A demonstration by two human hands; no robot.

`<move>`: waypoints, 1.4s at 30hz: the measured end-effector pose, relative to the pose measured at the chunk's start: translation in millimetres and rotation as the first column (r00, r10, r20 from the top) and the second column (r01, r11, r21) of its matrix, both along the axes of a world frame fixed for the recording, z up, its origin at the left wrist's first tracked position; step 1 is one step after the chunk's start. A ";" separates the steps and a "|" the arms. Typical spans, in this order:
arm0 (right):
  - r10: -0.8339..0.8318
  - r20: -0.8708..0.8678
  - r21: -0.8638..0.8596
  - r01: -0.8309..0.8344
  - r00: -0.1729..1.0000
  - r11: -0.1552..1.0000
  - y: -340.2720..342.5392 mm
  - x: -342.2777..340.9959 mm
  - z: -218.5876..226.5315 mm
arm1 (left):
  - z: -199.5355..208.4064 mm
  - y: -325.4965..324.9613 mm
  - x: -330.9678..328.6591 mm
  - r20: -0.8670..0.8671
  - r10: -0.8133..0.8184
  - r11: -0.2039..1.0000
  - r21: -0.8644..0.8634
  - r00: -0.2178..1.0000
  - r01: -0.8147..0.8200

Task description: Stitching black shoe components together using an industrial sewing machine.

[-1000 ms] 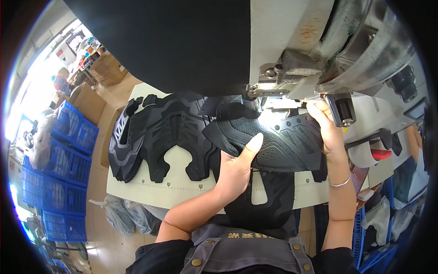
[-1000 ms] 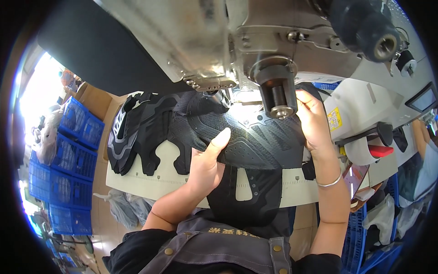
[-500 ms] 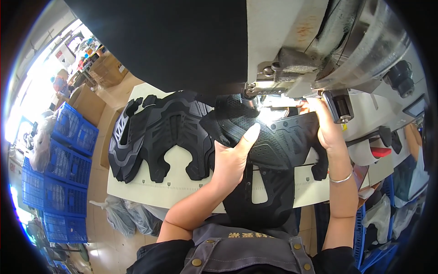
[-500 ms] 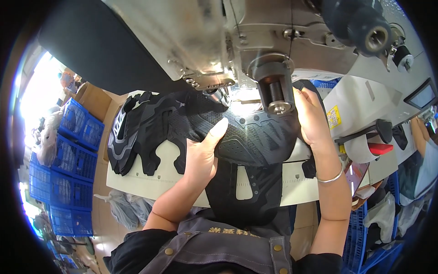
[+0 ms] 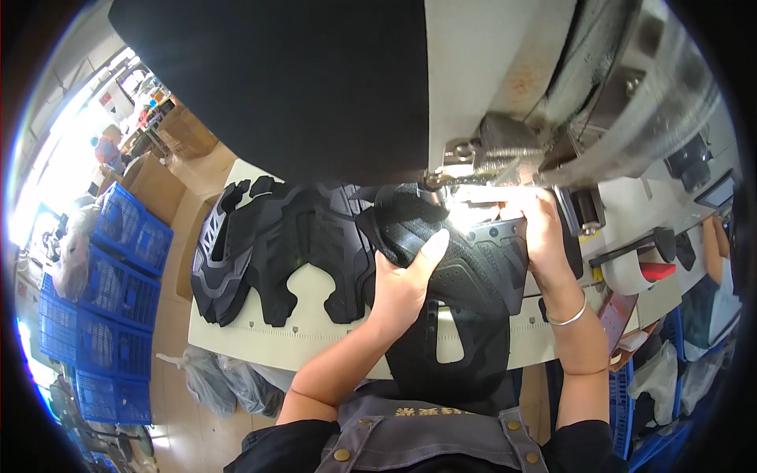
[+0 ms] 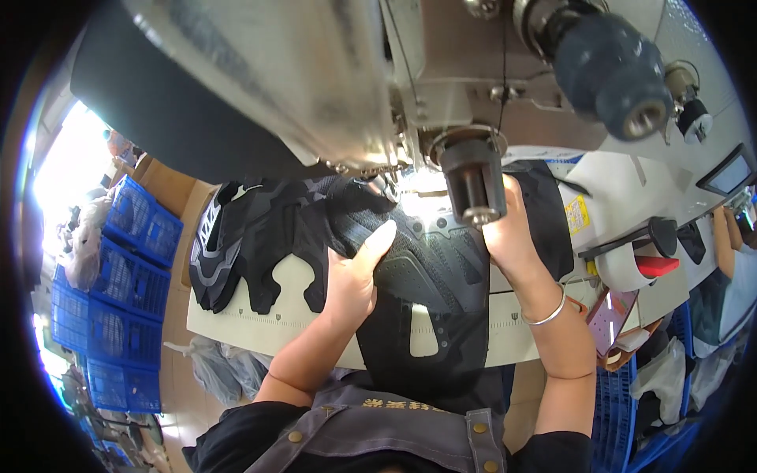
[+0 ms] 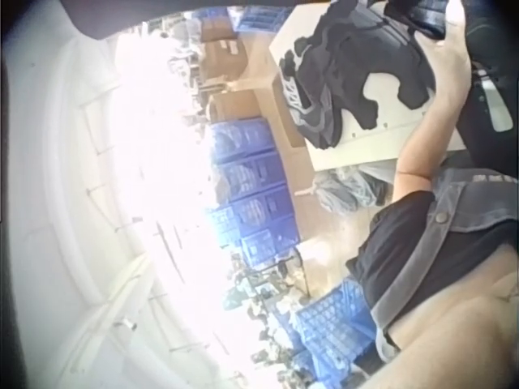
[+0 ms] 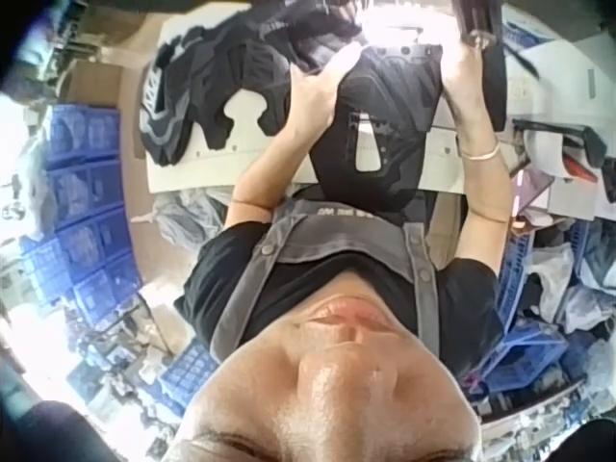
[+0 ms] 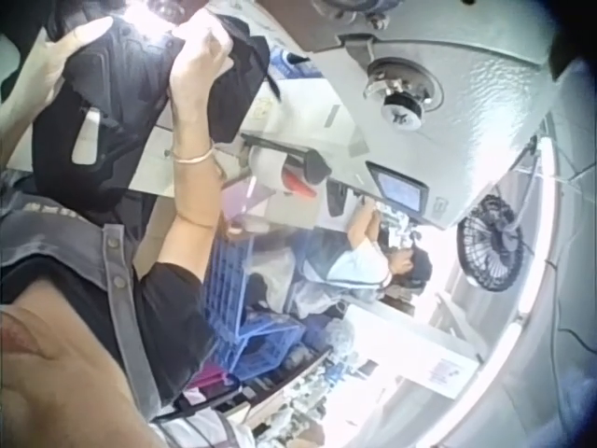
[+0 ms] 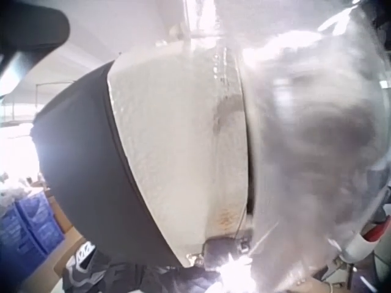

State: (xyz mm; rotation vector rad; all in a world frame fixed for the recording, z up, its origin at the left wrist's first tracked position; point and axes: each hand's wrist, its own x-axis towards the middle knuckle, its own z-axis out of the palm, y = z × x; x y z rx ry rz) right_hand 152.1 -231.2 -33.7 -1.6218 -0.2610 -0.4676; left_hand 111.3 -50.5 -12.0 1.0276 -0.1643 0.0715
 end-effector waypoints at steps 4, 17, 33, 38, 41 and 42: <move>0.233 -0.030 0.248 -0.218 0.972 0.944 8.6 -8.2 23.3 | -2.9 3.8 0.8 -0.013 -0.049 0.998 -0.039 0.999 0.049; 0.296 -0.124 0.231 -0.263 0.947 0.937 -24.1 -17.6 15.5 | -1.3 -7.3 -4.5 0.022 0.062 0.997 -0.054 0.998 -0.061; 0.297 -0.243 0.293 -0.222 0.923 0.930 -17.4 -38.3 34.8 | -3.6 0.0 2.6 0.019 0.003 0.999 -0.050 1.000 -0.002; 0.231 -0.222 0.163 -0.198 0.947 0.967 -15.8 -44.3 32.5 | -2.0 5.2 7.5 -0.012 -0.100 0.990 -0.102 0.995 0.098; 0.211 -0.248 0.159 -0.175 0.946 0.972 -13.8 -45.2 33.7 | -0.2 6.2 6.5 -0.057 -0.101 0.987 -0.133 0.993 0.093; 0.212 -0.247 0.156 -0.178 0.946 0.972 -14.2 -44.3 33.5 | 0.4 5.5 5.5 -0.058 -0.101 0.986 -0.135 0.993 0.092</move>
